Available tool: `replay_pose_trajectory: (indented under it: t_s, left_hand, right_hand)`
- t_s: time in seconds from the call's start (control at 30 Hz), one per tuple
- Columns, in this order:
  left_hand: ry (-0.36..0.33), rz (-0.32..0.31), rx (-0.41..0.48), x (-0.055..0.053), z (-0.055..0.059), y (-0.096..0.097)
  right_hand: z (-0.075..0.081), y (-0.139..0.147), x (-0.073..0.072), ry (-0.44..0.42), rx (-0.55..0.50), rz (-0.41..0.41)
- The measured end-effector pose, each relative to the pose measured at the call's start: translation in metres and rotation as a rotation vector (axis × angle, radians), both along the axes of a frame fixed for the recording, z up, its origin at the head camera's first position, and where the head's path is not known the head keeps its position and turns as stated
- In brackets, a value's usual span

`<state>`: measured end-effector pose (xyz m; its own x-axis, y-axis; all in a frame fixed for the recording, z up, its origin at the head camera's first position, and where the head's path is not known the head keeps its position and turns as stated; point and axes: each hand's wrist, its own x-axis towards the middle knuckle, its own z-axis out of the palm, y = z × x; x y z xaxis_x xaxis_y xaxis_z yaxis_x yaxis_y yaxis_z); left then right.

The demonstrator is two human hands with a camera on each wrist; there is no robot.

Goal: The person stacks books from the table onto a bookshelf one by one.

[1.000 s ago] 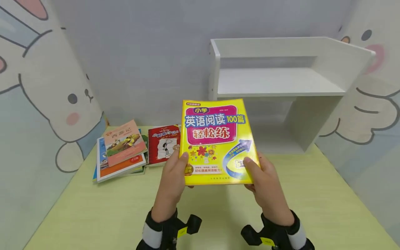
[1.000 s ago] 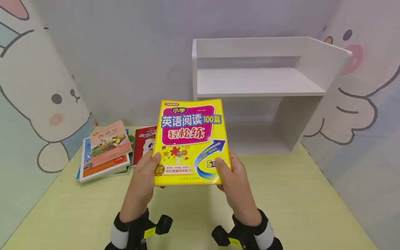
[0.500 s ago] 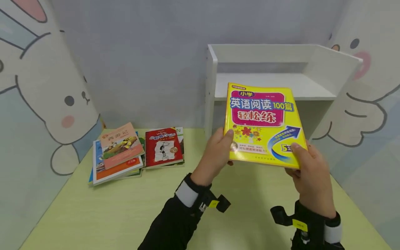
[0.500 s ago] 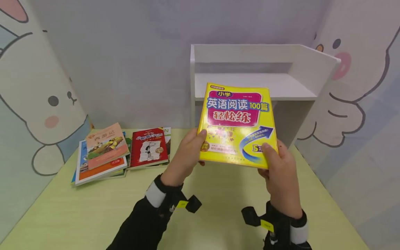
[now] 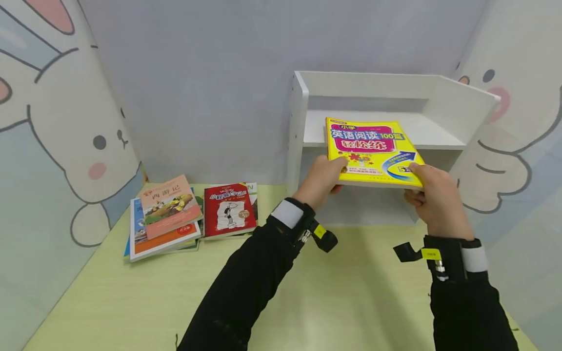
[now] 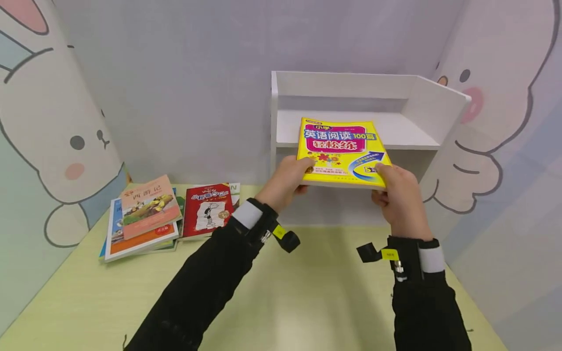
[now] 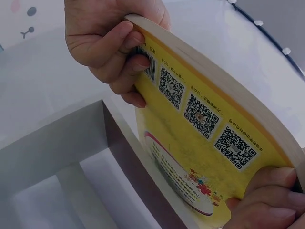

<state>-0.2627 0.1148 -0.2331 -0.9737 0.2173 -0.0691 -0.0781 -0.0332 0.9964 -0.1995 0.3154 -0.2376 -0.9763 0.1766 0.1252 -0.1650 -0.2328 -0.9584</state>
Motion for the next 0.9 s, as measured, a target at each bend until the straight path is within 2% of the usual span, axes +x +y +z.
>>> replay_pose_trajectory:
  t_s: [0.2,0.4,0.67,0.9]
  left_hand:
    - [-0.119,0.055,0.078,-0.017,-0.002,0.015]
    - [-0.137,0.088,0.157,-0.026,0.000,0.027]
    - [-0.137,0.078,0.142,-0.031,-0.001,0.036]
    - [-0.141,0.120,0.082,-0.038,0.002,0.045]
  right_hand:
    - [0.003,0.011,-0.020,-0.098,0.081,-0.010]
    - [0.015,0.024,-0.043,-0.201,0.039,0.025]
    - [0.029,0.040,-0.069,-0.354,0.072,0.058]
    - [0.034,0.044,-0.080,-0.393,0.133,0.028]
